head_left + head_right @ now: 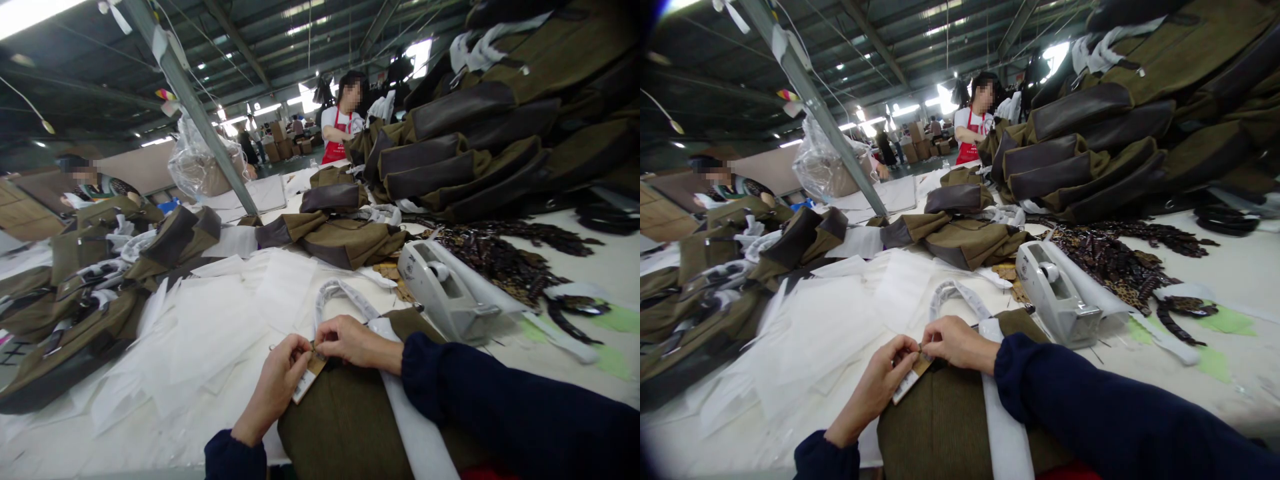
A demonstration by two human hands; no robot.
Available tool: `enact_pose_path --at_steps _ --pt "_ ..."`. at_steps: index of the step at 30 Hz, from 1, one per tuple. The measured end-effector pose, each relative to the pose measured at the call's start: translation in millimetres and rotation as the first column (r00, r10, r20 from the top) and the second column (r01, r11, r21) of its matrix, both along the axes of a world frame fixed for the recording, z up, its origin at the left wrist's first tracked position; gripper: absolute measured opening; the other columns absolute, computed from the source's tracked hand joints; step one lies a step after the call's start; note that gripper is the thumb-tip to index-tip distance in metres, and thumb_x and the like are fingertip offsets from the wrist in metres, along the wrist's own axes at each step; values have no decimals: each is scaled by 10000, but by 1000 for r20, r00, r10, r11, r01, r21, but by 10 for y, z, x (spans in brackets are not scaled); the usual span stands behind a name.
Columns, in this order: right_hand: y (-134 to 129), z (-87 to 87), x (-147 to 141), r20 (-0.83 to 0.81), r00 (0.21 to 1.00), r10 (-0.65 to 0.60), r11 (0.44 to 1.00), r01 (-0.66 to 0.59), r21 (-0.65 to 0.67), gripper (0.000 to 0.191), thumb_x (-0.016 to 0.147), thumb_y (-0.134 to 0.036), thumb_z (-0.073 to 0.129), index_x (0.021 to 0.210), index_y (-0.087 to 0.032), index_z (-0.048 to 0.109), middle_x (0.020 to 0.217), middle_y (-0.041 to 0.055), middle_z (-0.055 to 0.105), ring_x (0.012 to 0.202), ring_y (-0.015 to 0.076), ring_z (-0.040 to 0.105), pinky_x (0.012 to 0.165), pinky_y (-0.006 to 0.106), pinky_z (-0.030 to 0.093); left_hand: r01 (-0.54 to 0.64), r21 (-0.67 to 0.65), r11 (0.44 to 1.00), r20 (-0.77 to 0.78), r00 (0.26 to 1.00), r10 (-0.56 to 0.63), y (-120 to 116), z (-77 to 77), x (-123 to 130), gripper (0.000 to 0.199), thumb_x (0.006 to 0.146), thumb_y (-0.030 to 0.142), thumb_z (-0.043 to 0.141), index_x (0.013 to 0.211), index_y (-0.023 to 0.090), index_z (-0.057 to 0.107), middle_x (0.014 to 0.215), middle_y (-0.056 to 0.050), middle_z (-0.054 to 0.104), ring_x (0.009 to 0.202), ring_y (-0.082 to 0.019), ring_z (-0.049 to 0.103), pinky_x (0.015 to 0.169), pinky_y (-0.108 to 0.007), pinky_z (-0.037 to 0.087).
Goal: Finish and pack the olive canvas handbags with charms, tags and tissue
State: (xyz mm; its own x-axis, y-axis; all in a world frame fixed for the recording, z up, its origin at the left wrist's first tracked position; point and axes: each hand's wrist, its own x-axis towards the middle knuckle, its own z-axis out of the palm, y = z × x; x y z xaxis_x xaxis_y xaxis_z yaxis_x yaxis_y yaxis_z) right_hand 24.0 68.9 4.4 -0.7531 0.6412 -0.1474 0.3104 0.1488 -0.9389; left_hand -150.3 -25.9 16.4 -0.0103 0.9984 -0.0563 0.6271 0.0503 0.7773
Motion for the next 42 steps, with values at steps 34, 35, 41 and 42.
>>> enact_pose_path --at_steps 34,35,41,42 --pt "-27 -4 -14 66 996 -58 994 51 99 57 757 -158 667 706 -155 694 558 -45 575 533 92 492 534 206 323 -29 35 999 111 993 25 3 -18 102 64 902 274 526 887 212 521 768 30 604 669 -129 545 636 -233 411" --pt "-26 -5 -14 62 996 -59 994 53 94 59 760 -160 664 710 -155 694 565 -44 582 531 91 494 531 204 324 -40 39 998 108 993 36 1 -21 103 64 901 275 528 885 213 525 767 31 606 677 -131 552 644 -236 413" --pt "-11 -18 -8 44 997 -57 996 54 71 69 772 -149 642 733 -155 699 605 -35 610 534 92 503 528 202 331 -57 27 998 77 996 54 2 -29 107 112 896 314 546 884 213 592 754 27 634 688 -143 574 652 -246 425" --pt "-10 -18 -6 42 998 -54 996 51 70 72 773 -146 639 733 -156 698 601 -37 607 536 93 502 530 203 331 -49 32 998 80 996 47 4 -29 106 119 900 322 542 889 214 592 765 24 640 700 -146 582 660 -248 430"
